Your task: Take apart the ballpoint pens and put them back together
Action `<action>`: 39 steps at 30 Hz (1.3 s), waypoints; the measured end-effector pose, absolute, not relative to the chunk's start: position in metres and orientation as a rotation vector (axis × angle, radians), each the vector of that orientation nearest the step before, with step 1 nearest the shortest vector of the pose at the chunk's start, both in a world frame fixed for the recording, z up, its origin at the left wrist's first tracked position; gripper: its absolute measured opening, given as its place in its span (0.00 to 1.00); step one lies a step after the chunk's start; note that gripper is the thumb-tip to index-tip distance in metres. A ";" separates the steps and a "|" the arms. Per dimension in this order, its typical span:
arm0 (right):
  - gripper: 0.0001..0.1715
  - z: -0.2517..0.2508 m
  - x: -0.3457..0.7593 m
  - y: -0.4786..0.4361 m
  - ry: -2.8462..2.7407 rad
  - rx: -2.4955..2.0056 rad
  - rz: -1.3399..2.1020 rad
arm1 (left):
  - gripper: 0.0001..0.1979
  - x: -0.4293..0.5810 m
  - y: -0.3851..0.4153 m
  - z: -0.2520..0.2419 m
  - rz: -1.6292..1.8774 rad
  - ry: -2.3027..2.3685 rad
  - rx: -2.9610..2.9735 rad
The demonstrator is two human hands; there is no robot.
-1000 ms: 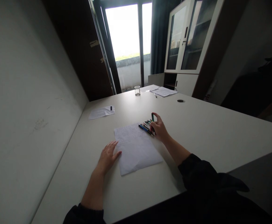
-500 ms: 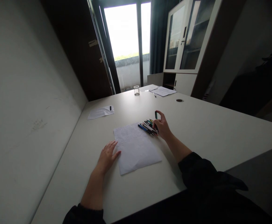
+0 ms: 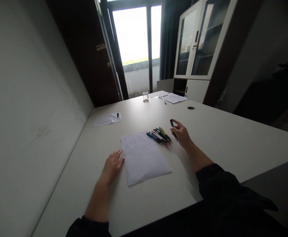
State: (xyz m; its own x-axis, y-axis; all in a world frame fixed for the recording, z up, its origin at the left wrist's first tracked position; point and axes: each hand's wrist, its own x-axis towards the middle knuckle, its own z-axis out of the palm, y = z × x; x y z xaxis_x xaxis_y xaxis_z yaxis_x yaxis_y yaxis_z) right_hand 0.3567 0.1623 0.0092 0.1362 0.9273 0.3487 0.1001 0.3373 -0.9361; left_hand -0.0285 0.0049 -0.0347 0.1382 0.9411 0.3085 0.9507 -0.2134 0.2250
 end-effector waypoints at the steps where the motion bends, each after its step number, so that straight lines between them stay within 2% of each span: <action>1: 0.36 0.009 0.358 0.163 -1.283 -1.073 0.813 | 0.22 -0.028 0.005 -0.035 -0.598 -1.959 -2.347; 7: 0.35 0.004 0.359 0.165 -1.243 -1.075 0.883 | 0.22 -0.029 0.004 -0.034 -0.564 -1.971 -2.342; 13: 0.41 -0.001 0.356 0.166 -1.341 -1.083 0.929 | 0.22 -0.031 0.005 -0.037 -0.576 -1.929 -2.357; 26: 0.35 -0.010 0.360 0.175 -1.408 -1.173 0.821 | 0.23 -0.030 0.005 -0.036 -0.561 -1.971 -2.345; 33: 0.41 -0.004 0.357 0.170 -1.325 -1.191 0.865 | 0.24 -0.031 0.005 -0.038 -0.567 -1.962 -2.351; 39: 0.41 0.002 0.355 0.165 -1.265 -1.196 0.907 | 0.24 -0.033 0.006 -0.039 -0.585 -1.943 -2.365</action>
State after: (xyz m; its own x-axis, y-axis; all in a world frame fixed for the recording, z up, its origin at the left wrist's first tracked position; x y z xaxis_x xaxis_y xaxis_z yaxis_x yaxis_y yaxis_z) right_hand 0.3547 0.1655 0.0016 0.1312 0.9695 0.2069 0.1155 0.1923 -0.9745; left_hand -0.0329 0.0062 -0.0390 0.1518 0.9415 0.3009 0.9511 -0.2220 0.2147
